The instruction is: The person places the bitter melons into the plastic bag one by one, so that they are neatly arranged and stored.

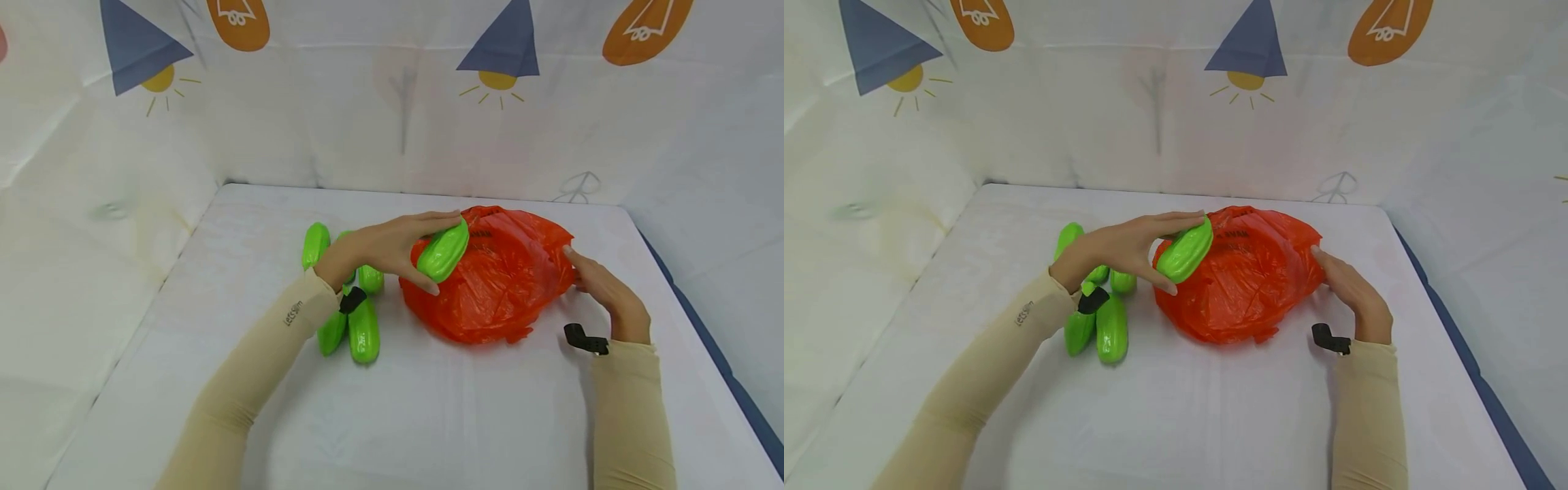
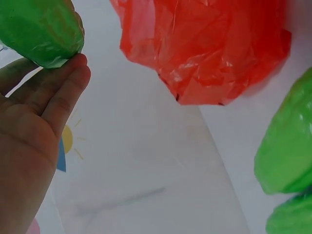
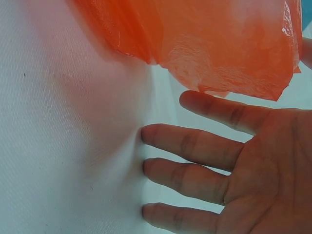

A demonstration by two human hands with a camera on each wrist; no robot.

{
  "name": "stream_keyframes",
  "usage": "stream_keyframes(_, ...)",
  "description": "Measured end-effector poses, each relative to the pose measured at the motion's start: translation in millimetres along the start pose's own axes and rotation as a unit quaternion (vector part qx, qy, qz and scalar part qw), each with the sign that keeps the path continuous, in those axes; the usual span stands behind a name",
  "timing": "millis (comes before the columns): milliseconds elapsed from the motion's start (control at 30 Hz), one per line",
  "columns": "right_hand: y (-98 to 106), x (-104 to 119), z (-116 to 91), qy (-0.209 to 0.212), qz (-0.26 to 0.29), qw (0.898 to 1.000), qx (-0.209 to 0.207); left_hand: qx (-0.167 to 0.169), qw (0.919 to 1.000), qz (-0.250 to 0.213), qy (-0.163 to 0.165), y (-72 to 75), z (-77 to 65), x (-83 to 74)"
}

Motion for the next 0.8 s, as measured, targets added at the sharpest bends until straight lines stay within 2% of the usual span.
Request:
stream_keyframes(500, 1.5, -1.8, -0.3, -0.001, 0.005, 1.000, -0.003, 0.051, 0.9976, 0.021, 0.043, -25.7, 51.2, 7.2)
stream_keyframes(800, 2.5, -2.3, 0.5, -0.005, 0.009, 1.000, -0.006, 0.070, 0.9937, 0.054, 0.069, -40.0, 71.5, 15.6)
Point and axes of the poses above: each hand's wrist, its own z-axis towards the middle knuckle, its own y-axis out of the back of the hand, x = y × z, the point moved 10 cm from there along z, towards the middle knuckle
